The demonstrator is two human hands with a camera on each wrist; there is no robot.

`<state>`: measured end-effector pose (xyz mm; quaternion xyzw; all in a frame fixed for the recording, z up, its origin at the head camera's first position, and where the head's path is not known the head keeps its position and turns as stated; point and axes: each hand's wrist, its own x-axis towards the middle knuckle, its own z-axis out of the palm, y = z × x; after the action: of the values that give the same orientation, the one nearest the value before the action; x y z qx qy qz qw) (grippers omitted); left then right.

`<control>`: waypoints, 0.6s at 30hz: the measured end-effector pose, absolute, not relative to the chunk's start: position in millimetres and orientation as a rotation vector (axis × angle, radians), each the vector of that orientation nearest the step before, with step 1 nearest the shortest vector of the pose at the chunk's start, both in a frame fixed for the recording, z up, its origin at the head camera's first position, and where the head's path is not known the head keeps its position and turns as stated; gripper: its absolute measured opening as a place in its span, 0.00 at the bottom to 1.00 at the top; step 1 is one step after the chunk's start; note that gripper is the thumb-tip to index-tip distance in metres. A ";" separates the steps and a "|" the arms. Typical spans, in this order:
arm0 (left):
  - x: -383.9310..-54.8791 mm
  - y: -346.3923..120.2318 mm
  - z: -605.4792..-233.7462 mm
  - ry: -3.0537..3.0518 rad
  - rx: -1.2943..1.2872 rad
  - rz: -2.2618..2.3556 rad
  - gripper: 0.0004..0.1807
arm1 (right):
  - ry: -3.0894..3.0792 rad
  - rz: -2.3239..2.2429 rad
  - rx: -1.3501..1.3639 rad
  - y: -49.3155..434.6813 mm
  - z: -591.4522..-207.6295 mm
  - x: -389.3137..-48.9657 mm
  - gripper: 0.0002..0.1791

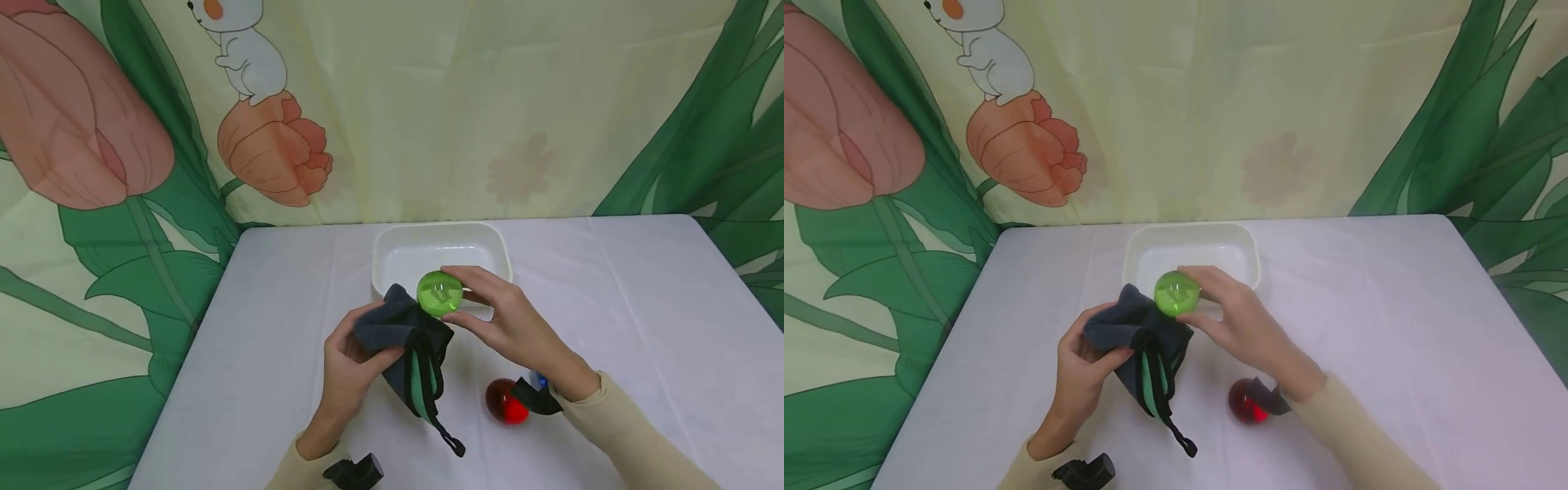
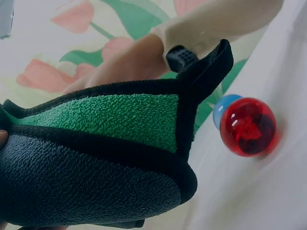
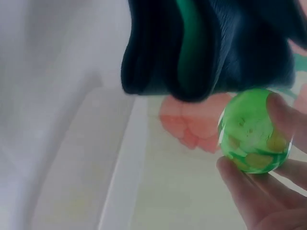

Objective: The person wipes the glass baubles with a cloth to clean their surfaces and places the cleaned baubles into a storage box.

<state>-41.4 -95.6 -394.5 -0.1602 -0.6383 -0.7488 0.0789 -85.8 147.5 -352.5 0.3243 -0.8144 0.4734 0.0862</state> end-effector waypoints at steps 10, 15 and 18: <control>-31.2 -105.6 -400.7 -1.975 -0.372 -2.202 0.30 | -2.576 1.440 0.926 136.5 -362.9 -116.7 0.35; -26.4 -113.6 -404.3 -1.983 -0.329 -2.189 0.30 | -2.662 1.403 0.896 127.6 -368.5 -132.5 0.34; -24.5 -117.7 -408.0 -1.987 -0.301 -2.212 0.31 | -2.706 1.367 0.886 123.2 -374.6 -140.5 0.34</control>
<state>-24.5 -117.7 -408.0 -0.1006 -0.6630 -0.7379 0.0765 -140.5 123.2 -374.6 0.2805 -0.8567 0.4329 -0.0085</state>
